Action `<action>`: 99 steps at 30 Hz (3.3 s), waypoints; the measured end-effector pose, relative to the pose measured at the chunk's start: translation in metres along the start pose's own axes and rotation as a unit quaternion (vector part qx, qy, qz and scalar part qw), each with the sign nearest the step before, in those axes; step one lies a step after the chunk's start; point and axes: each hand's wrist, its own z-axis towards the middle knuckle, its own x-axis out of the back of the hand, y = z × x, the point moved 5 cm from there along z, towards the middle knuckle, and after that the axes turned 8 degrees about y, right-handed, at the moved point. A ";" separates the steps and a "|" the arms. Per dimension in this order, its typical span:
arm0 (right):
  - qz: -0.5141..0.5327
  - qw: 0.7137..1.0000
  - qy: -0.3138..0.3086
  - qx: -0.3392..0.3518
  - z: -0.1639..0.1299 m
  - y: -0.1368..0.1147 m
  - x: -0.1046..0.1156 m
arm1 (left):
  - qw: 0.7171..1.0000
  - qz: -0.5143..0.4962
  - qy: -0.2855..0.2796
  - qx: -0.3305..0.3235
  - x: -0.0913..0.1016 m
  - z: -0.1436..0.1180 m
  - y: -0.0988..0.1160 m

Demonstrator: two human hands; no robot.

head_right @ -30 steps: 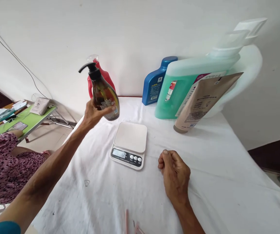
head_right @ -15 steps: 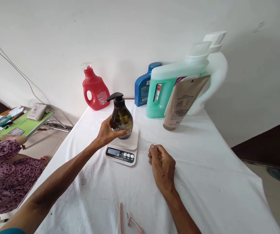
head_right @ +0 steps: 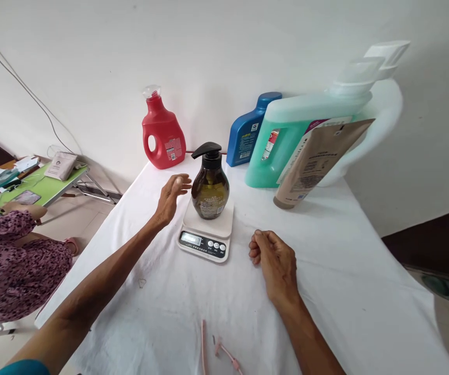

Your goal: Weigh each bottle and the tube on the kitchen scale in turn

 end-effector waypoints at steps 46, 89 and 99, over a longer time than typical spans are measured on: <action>-0.110 0.989 0.051 0.085 0.023 -0.007 -0.026 | 0.996 -0.001 0.049 0.074 0.021 -0.013 -0.052; -0.133 0.986 0.051 0.091 0.021 -0.013 -0.027 | 0.995 0.022 0.034 0.088 0.019 -0.012 -0.052; -0.072 0.992 0.054 0.085 0.026 -0.010 -0.024 | 0.998 0.020 0.007 -0.057 0.010 -0.019 0.006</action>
